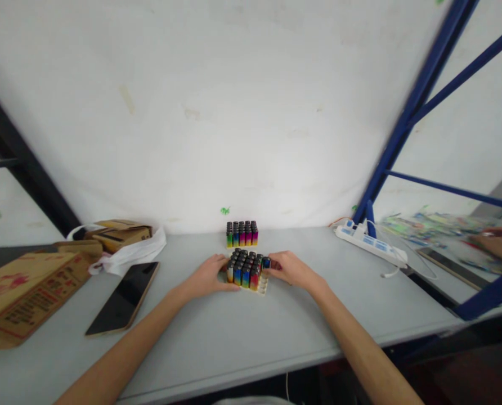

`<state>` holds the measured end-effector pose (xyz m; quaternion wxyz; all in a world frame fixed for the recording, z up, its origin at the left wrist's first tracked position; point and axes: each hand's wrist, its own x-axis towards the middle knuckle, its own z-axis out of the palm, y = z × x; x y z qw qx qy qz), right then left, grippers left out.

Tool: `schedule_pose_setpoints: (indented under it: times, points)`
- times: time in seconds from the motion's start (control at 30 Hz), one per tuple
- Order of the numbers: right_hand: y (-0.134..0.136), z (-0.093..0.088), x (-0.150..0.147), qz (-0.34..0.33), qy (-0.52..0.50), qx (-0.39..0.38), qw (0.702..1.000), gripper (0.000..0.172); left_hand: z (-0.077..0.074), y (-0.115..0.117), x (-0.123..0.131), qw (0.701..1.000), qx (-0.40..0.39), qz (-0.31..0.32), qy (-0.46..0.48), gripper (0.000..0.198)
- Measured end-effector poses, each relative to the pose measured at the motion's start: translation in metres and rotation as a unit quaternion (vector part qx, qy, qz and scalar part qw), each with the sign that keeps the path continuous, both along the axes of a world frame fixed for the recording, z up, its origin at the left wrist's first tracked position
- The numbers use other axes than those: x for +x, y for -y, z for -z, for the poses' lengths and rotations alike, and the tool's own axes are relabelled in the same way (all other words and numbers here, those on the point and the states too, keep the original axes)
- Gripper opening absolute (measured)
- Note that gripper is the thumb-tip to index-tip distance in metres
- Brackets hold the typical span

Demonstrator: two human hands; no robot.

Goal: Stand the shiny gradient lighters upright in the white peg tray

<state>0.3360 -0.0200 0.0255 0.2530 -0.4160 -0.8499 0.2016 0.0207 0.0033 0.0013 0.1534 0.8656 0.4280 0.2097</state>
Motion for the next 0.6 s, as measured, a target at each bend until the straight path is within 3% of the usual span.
schedule_pose_setpoints:
  times: [0.1,0.23,0.3,0.4,0.6]
  points:
    - [0.003,-0.008,0.009,0.002,-0.025,-0.023,0.999,0.044,0.001,-0.001,0.000,1.000,0.004,-0.001,-0.002,0.067]
    - [0.000,-0.013,0.031,0.085,-0.094,0.017,0.992,0.055,0.000,0.000,0.000,1.000,0.000,-0.002,-0.001,0.074]
    - [-0.005,-0.009,0.039,0.119,-0.059,0.033,0.991,0.043,-0.001,0.001,0.000,1.000,0.003,0.002,0.005,0.073]
    - [-0.011,0.002,0.047,0.116,0.037,0.009,0.992,0.027,-0.002,0.002,0.000,1.000,0.012,0.007,-0.006,0.070]
    - [-0.016,0.016,0.046,0.133,0.123,-0.019,0.983,0.025,-0.002,0.004,0.004,0.999,0.025,-0.012,-0.027,0.067]
